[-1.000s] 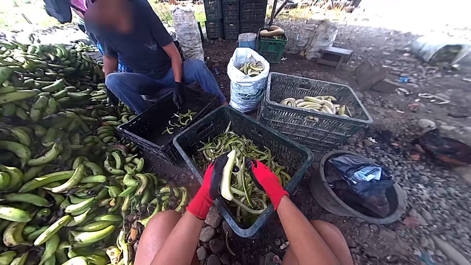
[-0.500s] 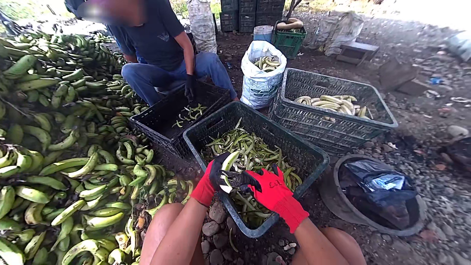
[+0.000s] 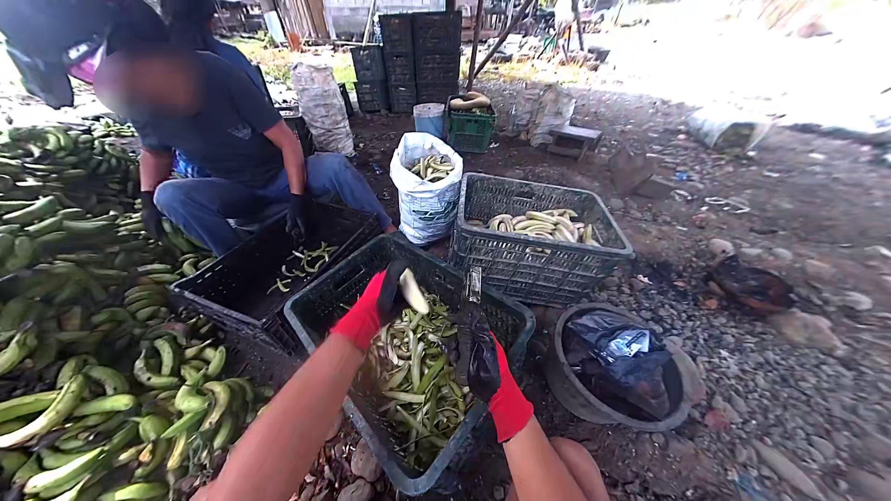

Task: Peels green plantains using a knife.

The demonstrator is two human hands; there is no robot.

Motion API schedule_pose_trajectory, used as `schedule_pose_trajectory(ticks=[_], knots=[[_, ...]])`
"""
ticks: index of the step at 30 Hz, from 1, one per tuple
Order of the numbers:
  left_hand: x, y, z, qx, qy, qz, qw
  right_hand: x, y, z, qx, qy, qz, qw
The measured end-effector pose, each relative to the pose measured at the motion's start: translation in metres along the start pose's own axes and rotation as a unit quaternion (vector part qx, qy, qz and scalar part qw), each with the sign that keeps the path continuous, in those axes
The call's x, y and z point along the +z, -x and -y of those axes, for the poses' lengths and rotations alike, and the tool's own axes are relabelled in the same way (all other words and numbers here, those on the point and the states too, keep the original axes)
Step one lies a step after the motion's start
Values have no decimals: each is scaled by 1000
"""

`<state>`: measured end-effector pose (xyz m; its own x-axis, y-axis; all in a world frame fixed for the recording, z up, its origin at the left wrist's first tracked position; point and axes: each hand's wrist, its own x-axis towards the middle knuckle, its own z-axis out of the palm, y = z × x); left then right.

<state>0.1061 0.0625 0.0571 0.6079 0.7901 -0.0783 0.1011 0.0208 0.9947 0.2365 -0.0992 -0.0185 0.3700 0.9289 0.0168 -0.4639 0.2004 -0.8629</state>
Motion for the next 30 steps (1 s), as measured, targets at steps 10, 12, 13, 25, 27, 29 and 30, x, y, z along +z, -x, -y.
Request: schedule_pose_trajectory(ticks=[10,12,13,25,27,29,30], knots=[[-87,28,-97,-27,-608,-204,767,-39,9,6,-43,-22,65,997],[-161,74,-53,-96,-642,-204,733,-34,9,7,-28,14,79,996],[-192,102,-35,-156,-657,-198,711,-34,9,9,-21,40,85,995],[-264,543,181,-577,-356,-238,695,-14,-6,-6,-11,104,168,980],[-245,579,215,-618,-277,-221,701,-8,-10,-15,29,80,178,980],[-242,593,251,-631,-247,-201,707,-1,-15,-19,58,82,170,980],[-243,595,268,-628,-245,-192,713,1,-16,-22,68,90,165,980]])
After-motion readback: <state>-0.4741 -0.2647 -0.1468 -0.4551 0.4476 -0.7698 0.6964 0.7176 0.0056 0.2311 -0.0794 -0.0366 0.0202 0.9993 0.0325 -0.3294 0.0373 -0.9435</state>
